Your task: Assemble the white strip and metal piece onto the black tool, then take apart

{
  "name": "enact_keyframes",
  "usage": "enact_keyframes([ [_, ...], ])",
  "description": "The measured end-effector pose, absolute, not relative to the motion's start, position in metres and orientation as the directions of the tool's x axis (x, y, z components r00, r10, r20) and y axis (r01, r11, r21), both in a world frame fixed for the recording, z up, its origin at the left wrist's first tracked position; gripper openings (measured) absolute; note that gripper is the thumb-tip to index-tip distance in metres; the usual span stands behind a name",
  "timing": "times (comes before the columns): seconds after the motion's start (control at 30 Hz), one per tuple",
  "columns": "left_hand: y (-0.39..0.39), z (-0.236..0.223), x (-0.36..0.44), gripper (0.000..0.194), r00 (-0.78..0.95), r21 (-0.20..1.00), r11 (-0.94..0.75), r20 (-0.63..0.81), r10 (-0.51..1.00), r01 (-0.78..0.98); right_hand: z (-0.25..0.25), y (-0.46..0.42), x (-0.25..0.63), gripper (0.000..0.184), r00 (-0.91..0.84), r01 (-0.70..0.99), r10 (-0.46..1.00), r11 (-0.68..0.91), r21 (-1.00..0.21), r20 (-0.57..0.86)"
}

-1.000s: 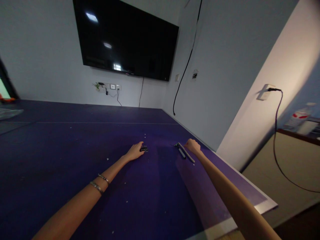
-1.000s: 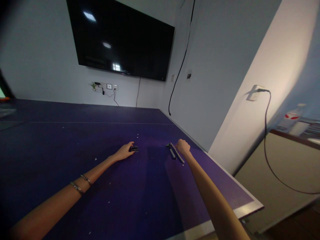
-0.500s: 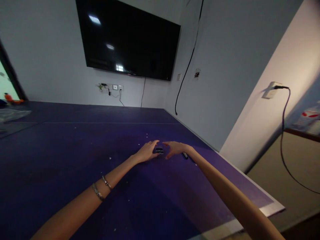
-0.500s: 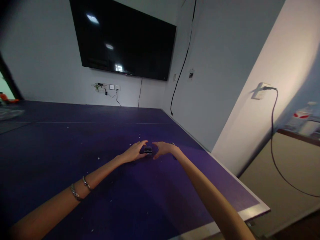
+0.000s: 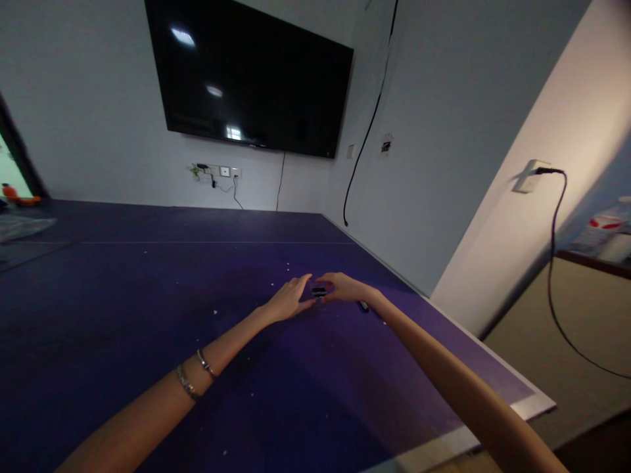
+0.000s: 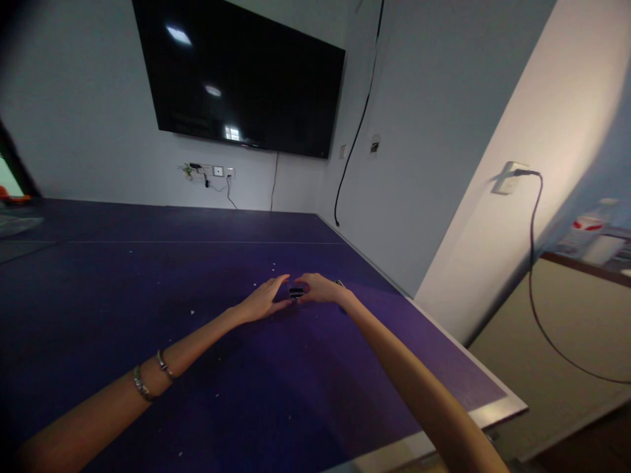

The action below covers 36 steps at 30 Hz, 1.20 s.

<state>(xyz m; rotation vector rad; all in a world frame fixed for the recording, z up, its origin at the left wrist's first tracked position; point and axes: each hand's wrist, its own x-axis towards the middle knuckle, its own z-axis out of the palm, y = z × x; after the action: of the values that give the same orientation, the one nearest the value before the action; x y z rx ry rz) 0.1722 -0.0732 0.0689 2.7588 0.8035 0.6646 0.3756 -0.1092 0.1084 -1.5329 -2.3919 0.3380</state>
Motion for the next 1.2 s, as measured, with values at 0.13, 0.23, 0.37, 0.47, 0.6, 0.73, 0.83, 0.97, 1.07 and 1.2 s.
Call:
enact_keyframes([
  [0.13,-0.051,0.054,0.156,0.054,0.692,0.294,-0.764,0.322,0.646,0.575,0.108,-0.106,0.411,0.066,-0.273,0.868,0.957,0.291,-0.402,0.103],
  [0.23,-0.031,0.040,0.137,0.052,0.648,0.274,-0.720,0.315,0.693,0.637,0.106,-0.104,0.451,0.066,-0.145,0.919,0.987,0.160,-0.360,0.070],
  [0.37,-0.014,0.023,0.113,0.053,0.619,0.256,-0.668,0.253,0.744,0.699,0.096,-0.105,0.505,0.064,-0.020,0.945,1.000,0.019,-0.325,0.000],
  [0.47,-0.010,0.013,0.105,0.055,0.615,0.242,-0.650,0.213,0.760,0.720,0.086,-0.108,0.532,0.066,0.046,0.951,0.998,-0.058,-0.303,-0.047],
  [0.6,-0.012,0.007,0.106,0.057,0.621,0.226,-0.657,0.213,0.754,0.720,0.074,-0.114,0.549,0.071,0.106,0.957,0.991,-0.124,-0.263,-0.084],
  [0.73,-0.013,0.005,0.108,0.056,0.627,0.204,-0.661,0.209,0.750,0.722,0.064,-0.115,0.555,0.074,0.117,0.965,0.988,-0.137,-0.222,-0.099],
  [0.83,-0.013,0.004,0.107,0.054,0.633,0.202,-0.671,0.224,0.741,0.714,0.056,-0.112,0.558,0.078,0.130,0.963,0.985,-0.153,-0.221,-0.115],
  [0.97,-0.012,0.002,0.106,0.052,0.628,0.200,-0.668,0.228,0.744,0.717,0.048,-0.108,0.561,0.080,0.121,0.957,0.984,-0.150,-0.249,-0.128],
  [1.07,-0.012,0.000,0.107,0.051,0.622,0.187,-0.656,0.215,0.753,0.731,0.045,-0.105,0.563,0.081,0.094,0.953,0.986,-0.129,-0.274,-0.139],
  [1.2,-0.012,-0.002,0.107,0.053,0.619,0.181,-0.653,0.211,0.756,0.735,0.042,-0.101,0.565,0.079,0.044,0.938,0.986,-0.095,-0.335,-0.158],
])
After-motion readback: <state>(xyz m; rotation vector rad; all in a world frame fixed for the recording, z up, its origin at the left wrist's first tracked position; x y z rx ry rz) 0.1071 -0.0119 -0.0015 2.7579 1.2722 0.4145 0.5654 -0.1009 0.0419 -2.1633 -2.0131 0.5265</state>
